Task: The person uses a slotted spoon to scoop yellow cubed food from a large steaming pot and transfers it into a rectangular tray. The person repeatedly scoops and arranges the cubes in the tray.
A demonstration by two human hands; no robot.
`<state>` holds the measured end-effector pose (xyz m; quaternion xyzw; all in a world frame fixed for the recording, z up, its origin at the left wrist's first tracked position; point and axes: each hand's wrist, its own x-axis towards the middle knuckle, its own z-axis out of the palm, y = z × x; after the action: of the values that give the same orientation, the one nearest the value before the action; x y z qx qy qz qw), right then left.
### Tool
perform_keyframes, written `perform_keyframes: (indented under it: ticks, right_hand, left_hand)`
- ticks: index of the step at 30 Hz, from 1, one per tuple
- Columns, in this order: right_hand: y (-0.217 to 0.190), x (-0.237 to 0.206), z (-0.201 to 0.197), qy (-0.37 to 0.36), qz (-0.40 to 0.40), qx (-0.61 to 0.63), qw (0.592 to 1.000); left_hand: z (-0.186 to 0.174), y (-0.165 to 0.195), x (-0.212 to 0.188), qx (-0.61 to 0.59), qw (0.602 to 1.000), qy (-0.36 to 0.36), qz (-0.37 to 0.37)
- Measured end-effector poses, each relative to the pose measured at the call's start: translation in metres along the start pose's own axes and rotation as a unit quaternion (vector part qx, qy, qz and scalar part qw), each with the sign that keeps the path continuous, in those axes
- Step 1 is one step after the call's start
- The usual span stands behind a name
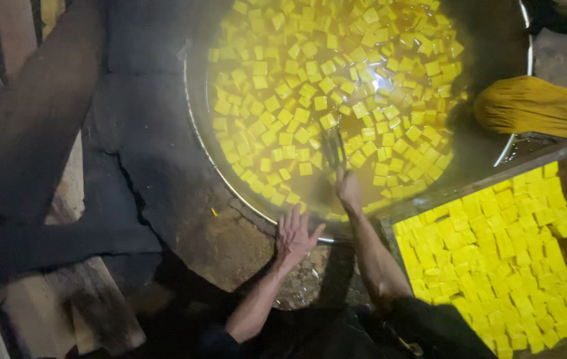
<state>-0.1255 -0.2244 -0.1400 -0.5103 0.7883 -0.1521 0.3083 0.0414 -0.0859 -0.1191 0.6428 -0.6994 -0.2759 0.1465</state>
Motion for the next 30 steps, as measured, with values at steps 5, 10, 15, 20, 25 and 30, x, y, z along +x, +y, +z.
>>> perform_keyframes:
  ticks: [5, 10, 15, 20, 25, 30]
  right_hand:
    - [-0.032, 0.051, -0.016, 0.003, -0.007, -0.077, 0.997]
    - [-0.057, 0.075, -0.015, -0.032, -0.038, -0.115, 0.992]
    - [-0.067, 0.074, 0.008, -0.077, -0.082, -0.042, 0.993]
    - [-0.095, 0.055, 0.031, -0.028, -0.072, 0.18, 0.981]
    - [-0.079, 0.017, 0.02, -0.025, -0.018, 0.241, 0.97]
    - [-0.042, -0.016, 0.005, -0.041, 0.056, 0.262, 0.963]
  left_hand:
    - [0.005, -0.01, 0.002, -0.022, 0.997, -0.076, -0.023]
    - [0.001, -0.009, 0.006, -0.041, 0.995, -0.087, -0.022]
    - [0.0, -0.009, 0.008, -0.056, 0.99, -0.123, -0.047]
    - [-0.004, -0.01, 0.006, 0.047, 0.984, -0.169, -0.03]
    - [-0.005, -0.006, 0.008, -0.012, 0.997, -0.073, -0.003]
    - [-0.008, -0.001, 0.009, -0.027, 0.994, -0.101, -0.016]
